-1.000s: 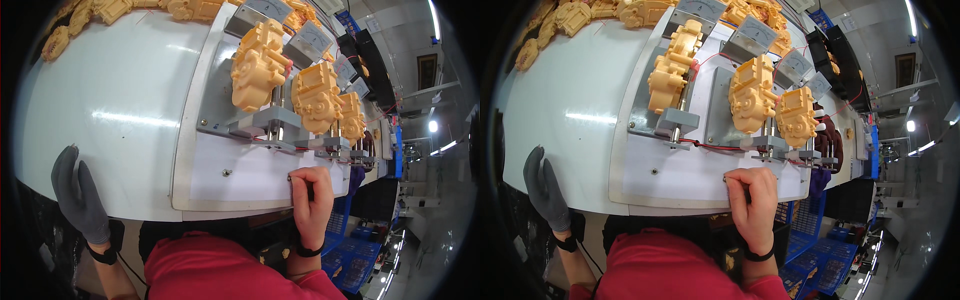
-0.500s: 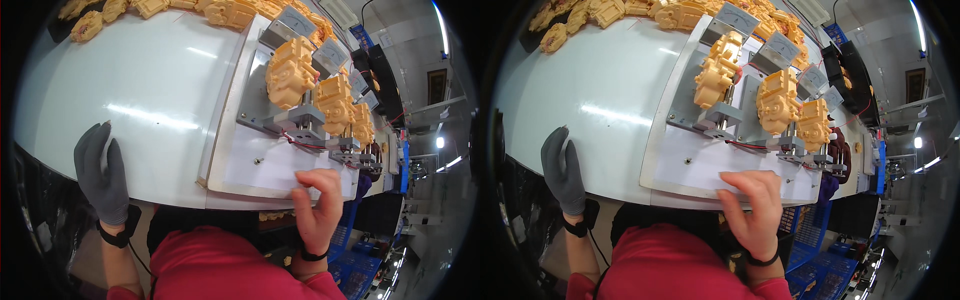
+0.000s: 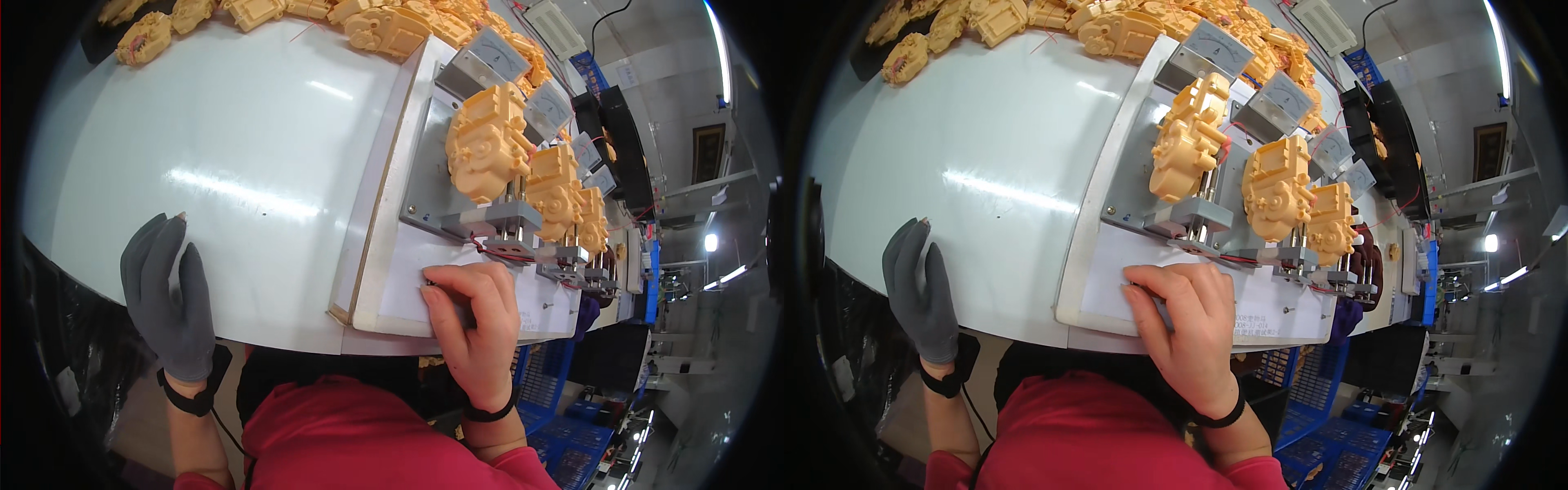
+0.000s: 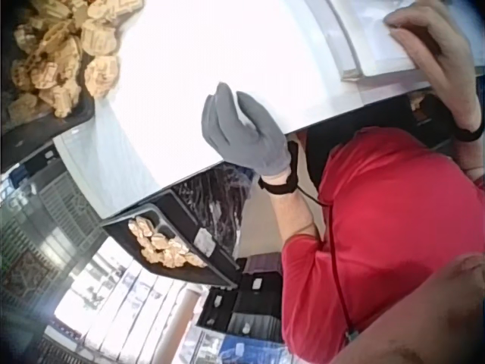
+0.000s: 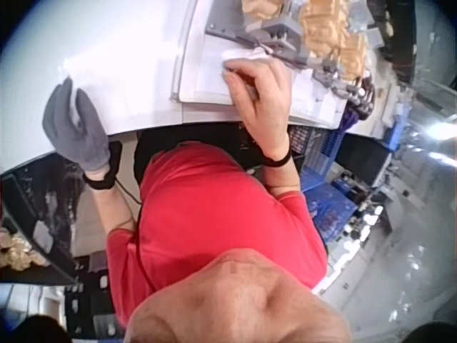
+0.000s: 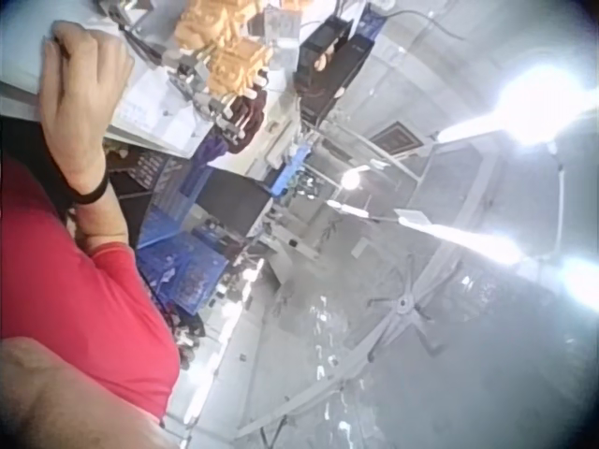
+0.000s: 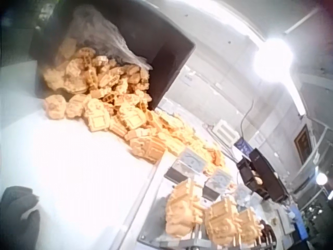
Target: The person repeatedly picks up yellow plastic toy components from a bin and places them into a testing jig on a white table. They connect red and black wires to the components and press a button on the jig to test them. After testing, the person removes the components and places them into a black bin. The process is repeated for multiple components throughout the video.
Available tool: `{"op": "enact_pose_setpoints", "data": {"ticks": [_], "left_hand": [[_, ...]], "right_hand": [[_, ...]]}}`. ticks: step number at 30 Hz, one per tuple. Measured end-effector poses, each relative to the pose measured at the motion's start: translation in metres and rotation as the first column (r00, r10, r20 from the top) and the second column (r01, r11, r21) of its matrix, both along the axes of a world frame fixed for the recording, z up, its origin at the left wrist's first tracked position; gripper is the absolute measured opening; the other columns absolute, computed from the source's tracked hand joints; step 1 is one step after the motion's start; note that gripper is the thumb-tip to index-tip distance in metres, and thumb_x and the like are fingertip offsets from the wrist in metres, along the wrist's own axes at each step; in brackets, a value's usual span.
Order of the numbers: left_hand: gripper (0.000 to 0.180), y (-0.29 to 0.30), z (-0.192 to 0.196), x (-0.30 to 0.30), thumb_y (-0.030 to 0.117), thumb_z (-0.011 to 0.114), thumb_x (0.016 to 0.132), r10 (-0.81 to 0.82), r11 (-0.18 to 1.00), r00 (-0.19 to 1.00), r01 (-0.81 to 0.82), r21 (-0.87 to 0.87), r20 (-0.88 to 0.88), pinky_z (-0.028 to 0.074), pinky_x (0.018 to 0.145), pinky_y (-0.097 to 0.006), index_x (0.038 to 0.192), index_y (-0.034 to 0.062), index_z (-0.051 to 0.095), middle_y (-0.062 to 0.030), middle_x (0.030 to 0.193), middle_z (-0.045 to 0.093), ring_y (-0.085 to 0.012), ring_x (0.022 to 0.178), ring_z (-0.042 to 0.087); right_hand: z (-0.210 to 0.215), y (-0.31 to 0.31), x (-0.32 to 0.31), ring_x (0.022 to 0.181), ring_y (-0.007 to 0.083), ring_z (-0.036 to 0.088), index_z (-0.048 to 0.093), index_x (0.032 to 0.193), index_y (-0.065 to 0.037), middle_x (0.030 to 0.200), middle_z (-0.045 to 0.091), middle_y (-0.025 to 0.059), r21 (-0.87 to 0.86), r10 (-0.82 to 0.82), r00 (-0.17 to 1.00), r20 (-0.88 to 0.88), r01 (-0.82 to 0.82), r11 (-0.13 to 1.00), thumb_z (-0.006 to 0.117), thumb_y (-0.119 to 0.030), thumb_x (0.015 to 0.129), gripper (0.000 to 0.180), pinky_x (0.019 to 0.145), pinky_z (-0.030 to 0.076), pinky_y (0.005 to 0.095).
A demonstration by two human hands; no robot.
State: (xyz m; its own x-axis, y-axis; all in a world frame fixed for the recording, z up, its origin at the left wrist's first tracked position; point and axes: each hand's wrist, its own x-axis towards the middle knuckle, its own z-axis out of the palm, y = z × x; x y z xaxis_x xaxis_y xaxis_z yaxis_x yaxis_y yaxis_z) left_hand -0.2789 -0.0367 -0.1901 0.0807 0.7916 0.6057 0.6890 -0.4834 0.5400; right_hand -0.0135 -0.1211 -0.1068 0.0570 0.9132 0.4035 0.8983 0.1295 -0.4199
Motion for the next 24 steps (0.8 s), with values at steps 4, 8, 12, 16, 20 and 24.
{"op": "enact_pose_setpoints", "data": {"ticks": [4,8,12,16,20,24], "left_hand": [[0.037,0.0013,-0.0001,-0.0003,-0.011,0.058,0.085,-0.021,1.000,1.000,0.021,0.003,0.003,0.048,0.097,-0.040,0.120,-0.0008,0.062,-0.0135,0.117,0.067,-0.0310,0.115,0.059],[0.037,0.0018,0.0000,0.0006,-0.012,0.058,0.085,-0.028,0.999,1.000,0.028,0.015,-0.003,0.048,0.096,-0.040,0.120,-0.0008,0.062,-0.0138,0.117,0.067,-0.0314,0.114,0.059],[0.037,0.0025,-0.0002,0.0009,-0.012,0.058,0.085,-0.030,0.999,1.000,0.030,0.027,0.005,0.049,0.096,-0.040,0.120,-0.0006,0.062,-0.0135,0.116,0.067,-0.0316,0.114,0.059],[0.037,0.0028,-0.0002,0.0011,-0.012,0.058,0.085,-0.024,0.999,1.000,0.024,0.039,-0.001,0.049,0.095,-0.040,0.120,-0.0005,0.062,-0.0132,0.114,0.067,-0.0316,0.113,0.059],[0.037,0.0023,-0.0003,-0.0002,-0.012,0.059,0.085,-0.022,0.999,1.000,0.022,0.042,-0.015,0.049,0.095,-0.040,0.120,-0.0004,0.062,-0.0133,0.114,0.067,-0.0318,0.113,0.060],[0.037,0.0026,0.0006,-0.0005,-0.011,0.059,0.084,-0.026,0.999,1.000,0.026,0.039,-0.009,0.049,0.095,-0.040,0.119,-0.0002,0.062,-0.0131,0.114,0.068,-0.0319,0.112,0.060]], "right_hand": [[-0.0028,0.0004,0.0004,0.075,0.0214,0.055,0.068,0.096,-0.009,0.082,0.062,0.0022,0.024,0.009,1.000,0.006,-0.009,1.000,0.078,-0.005,0.079,0.020,0.069,0.038,0.0340],[-0.0050,0.0014,0.0014,0.073,0.0210,0.055,0.067,0.095,-0.009,0.080,0.061,0.0016,0.054,0.024,1.000,0.010,-0.025,0.998,0.078,-0.004,0.078,0.020,0.067,0.038,0.0336],[-0.0040,0.0002,0.0020,0.075,0.0213,0.055,0.067,0.094,-0.007,0.082,0.061,0.0035,0.040,0.035,0.999,0.025,-0.036,0.999,0.077,-0.001,0.078,0.020,0.067,0.040,0.0330],[-0.0022,-0.0014,0.0002,0.077,0.0218,0.056,0.067,0.094,-0.003,0.084,0.060,0.0074,0.018,0.031,0.999,0.027,-0.031,0.999,0.075,0.003,0.079,0.017,0.067,0.045,0.0311],[-0.0025,-0.0029,-0.0018,0.078,0.0210,0.057,0.067,0.094,-0.003,0.086,0.060,0.0078,0.003,0.013,1.000,0.004,-0.013,1.000,0.074,0.003,0.080,0.017,0.068,0.047,0.0301],[-0.0045,-0.0015,-0.0042,0.075,0.0212,0.056,0.068,0.097,-0.009,0.083,0.062,0.0024,0.023,-0.033,0.999,-0.021,0.033,0.999,0.078,-0.003,0.078,0.022,0.068,0.039,0.0338]]}}
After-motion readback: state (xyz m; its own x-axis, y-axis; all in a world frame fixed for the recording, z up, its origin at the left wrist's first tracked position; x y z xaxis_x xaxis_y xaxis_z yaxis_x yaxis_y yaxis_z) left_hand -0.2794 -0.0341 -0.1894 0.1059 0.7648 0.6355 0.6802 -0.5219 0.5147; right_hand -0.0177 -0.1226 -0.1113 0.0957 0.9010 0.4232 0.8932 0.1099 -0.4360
